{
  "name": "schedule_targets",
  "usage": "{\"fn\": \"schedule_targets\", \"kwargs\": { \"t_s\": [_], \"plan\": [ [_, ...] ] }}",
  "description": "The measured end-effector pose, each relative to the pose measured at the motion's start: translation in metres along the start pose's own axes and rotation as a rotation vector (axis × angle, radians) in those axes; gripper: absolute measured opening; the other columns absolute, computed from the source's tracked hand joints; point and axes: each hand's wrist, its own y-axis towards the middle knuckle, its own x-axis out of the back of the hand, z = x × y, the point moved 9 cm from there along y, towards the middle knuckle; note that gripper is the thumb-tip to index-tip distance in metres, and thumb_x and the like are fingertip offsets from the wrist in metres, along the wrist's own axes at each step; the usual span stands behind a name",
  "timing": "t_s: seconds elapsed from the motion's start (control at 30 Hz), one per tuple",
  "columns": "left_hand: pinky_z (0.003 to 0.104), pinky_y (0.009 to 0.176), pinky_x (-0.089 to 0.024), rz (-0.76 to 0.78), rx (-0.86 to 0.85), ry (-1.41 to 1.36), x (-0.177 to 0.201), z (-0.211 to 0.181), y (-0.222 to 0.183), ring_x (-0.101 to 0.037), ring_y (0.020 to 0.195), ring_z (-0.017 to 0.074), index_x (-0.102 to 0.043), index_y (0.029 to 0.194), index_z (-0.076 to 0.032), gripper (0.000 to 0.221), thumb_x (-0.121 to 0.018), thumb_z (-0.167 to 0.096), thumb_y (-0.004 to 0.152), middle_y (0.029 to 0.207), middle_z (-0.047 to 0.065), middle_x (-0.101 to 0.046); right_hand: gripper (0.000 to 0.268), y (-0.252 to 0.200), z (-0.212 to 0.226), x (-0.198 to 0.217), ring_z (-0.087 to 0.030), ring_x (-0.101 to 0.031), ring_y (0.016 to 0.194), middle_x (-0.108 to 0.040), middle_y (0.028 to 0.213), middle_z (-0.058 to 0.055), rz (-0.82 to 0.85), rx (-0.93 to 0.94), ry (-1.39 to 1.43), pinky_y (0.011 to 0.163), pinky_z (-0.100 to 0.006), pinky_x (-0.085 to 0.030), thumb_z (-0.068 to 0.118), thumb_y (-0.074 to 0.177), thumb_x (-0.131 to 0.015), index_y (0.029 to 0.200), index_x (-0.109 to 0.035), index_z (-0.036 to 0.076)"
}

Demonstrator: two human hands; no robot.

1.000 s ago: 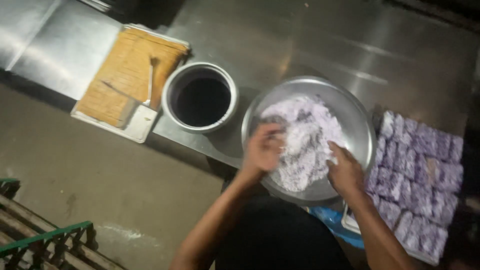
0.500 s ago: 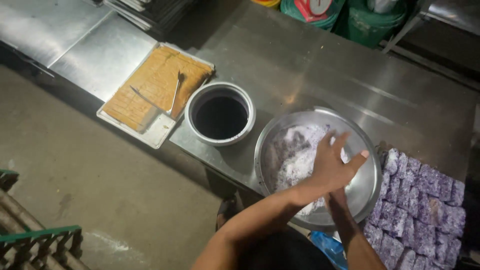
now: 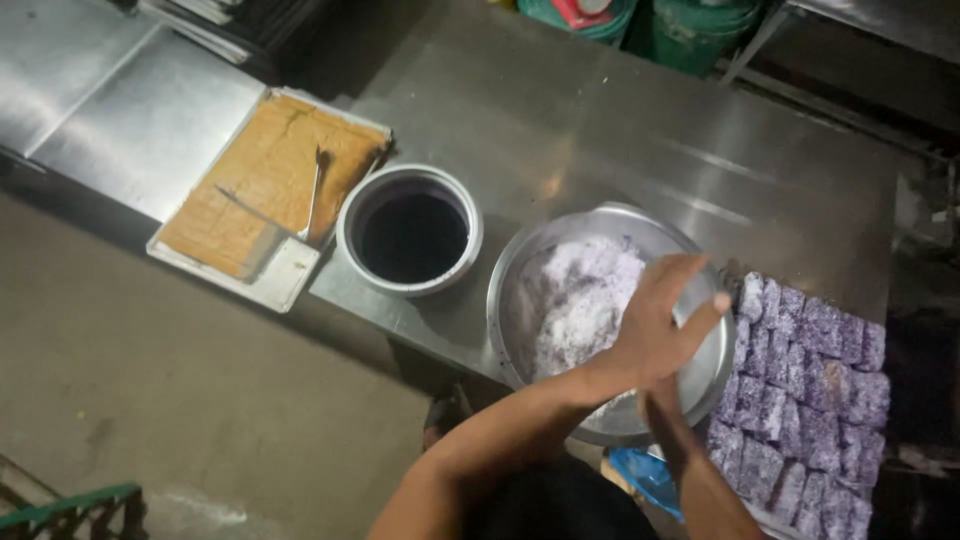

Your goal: The recorder is dipping sliced pastries into a dark purple syrup using tongs, then coating them in a white powder (likely coconut or sugar) and arranging them on a tray.

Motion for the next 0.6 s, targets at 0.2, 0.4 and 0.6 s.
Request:
{"fn": "schedule_targets", "kwargs": {
  "t_s": [0.2, 0.4, 0.6],
  "plan": [
    [0.038, 0.106, -0.048, 0.246, 0.452, -0.192, -0.044, 0.141, -0.051, -0.066, 0.125, 0.0312, -0.060, 0.134, -0.010, 0.049, -0.064, -0.035, 0.092, 0.135, 0.017, -0.068, 0.038, 0.027, 0.120, -0.003, -0.031, -0.058, 0.130, -0.057, 0.141, -0.018, 0.137, 0.161, 0.308, 0.107, -0.044, -0.049, 0.036, 0.118, -0.044, 0.127, -0.053, 0.000],
    [0.040, 0.117, -0.046, 0.120, 0.312, -0.256, -0.024, 0.061, -0.013, -0.059, 0.137, 0.0342, -0.050, 0.142, 0.002, 0.059, -0.065, -0.043, 0.107, 0.144, 0.022, -0.059, 0.040, -0.023, -0.025, 0.054, -0.031, -0.058, 0.125, -0.065, 0.131, -0.016, 0.161, 0.331, -0.603, 0.107, -0.041, -0.045, 0.023, 0.099, -0.061, 0.130, -0.062, -0.003],
    [0.034, 0.087, -0.061, 0.339, 0.178, -0.419, 0.057, -0.005, 0.004, -0.069, 0.109, 0.0209, -0.061, 0.139, 0.001, 0.053, -0.069, -0.029, 0.096, 0.136, 0.017, -0.065, 0.040, -0.047, 0.042, 0.008, -0.018, -0.066, 0.106, -0.071, 0.113, -0.010, -0.144, 0.144, -0.680, 0.085, -0.029, -0.053, 0.006, 0.093, -0.068, 0.132, -0.061, -0.002]
  ]
}}
